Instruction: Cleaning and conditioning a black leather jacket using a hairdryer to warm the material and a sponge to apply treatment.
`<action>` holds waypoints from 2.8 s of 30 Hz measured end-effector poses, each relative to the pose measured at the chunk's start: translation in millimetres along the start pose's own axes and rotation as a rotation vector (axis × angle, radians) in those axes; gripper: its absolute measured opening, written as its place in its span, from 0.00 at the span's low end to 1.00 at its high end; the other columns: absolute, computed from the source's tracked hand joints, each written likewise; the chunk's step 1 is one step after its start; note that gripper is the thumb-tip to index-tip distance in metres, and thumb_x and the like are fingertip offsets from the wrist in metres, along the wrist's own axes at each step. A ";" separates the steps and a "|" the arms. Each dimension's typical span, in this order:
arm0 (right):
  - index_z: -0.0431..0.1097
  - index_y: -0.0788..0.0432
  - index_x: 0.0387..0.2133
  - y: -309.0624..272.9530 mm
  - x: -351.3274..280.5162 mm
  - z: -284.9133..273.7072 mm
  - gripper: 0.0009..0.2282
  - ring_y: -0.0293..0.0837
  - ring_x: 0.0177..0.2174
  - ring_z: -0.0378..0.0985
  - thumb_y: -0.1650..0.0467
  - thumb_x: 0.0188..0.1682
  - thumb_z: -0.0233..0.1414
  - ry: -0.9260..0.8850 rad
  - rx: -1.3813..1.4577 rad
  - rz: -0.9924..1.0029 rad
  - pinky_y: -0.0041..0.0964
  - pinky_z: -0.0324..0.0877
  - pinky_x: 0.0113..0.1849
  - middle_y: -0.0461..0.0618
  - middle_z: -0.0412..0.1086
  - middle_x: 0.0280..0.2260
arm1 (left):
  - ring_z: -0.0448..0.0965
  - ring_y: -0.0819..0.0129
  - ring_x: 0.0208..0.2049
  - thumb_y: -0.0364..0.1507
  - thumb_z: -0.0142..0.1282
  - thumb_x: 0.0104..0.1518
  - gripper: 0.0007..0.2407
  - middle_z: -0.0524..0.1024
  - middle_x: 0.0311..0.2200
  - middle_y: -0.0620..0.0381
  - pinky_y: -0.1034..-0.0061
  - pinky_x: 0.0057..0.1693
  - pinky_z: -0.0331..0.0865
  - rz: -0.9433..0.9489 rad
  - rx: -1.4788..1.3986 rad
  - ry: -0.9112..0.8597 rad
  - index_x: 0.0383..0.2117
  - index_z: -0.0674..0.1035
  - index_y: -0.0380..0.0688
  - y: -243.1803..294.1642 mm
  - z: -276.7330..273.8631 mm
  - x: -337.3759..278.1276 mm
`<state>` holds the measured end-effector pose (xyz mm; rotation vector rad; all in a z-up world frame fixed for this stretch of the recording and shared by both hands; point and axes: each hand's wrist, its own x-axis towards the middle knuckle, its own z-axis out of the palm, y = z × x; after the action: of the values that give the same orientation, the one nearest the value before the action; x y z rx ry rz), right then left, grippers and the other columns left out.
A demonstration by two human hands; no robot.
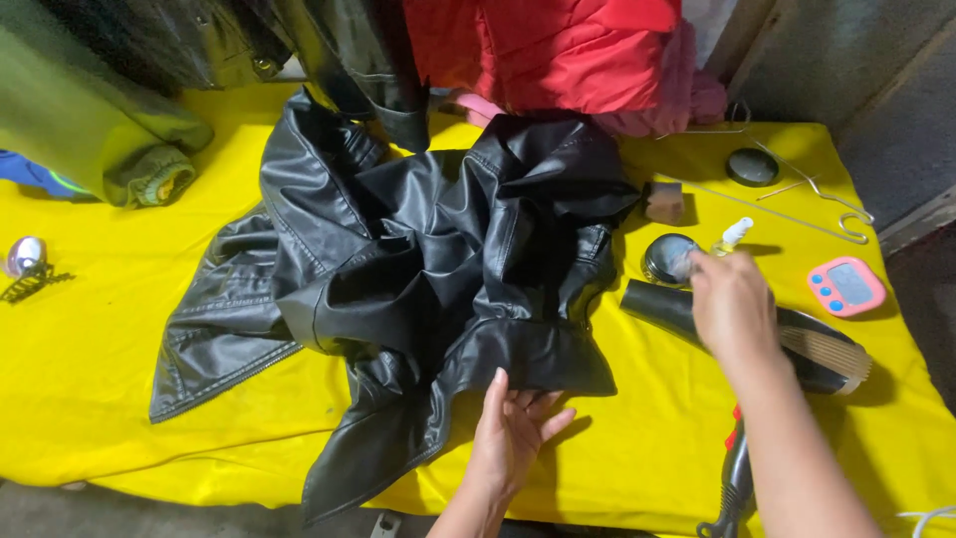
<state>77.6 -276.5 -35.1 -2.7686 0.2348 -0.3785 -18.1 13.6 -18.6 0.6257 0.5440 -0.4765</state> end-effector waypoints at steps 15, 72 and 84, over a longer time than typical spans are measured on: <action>0.77 0.51 0.52 -34.6 57.9 -21.2 0.16 0.70 0.51 0.74 0.73 0.55 0.47 -0.402 -0.197 0.258 0.64 0.69 0.50 0.66 0.69 0.57 | 0.79 0.46 0.53 0.33 0.44 0.63 0.21 0.79 0.53 0.36 0.51 0.60 0.72 0.425 -0.232 0.274 0.55 0.77 0.25 -1.4 -57.9 25.5; 0.75 0.62 0.49 -142.7 -114.2 37.9 0.14 0.51 0.36 0.82 0.78 0.52 0.49 -0.095 0.311 -0.572 0.37 0.82 0.41 0.59 0.75 0.45 | 0.72 0.69 0.31 0.32 0.62 0.59 0.11 0.79 0.31 0.56 0.74 0.44 0.70 0.059 0.109 0.397 0.33 0.85 0.33 -42.9 -62.4 3.0; 0.75 0.75 0.55 -55.7 -87.8 -35.9 0.15 0.57 0.50 0.77 0.83 0.56 0.52 0.230 0.352 -0.273 0.46 0.69 0.54 0.68 0.74 0.51 | 0.67 0.76 0.67 0.58 0.49 0.45 0.37 0.69 0.65 0.66 0.79 0.70 0.55 -0.388 0.902 0.200 0.61 0.76 0.50 14.2 47.0 -36.0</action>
<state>-9.8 -217.7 -3.4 -2.4090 -0.1477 -0.7325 -22.0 1.9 41.1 1.4512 0.6344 -1.0529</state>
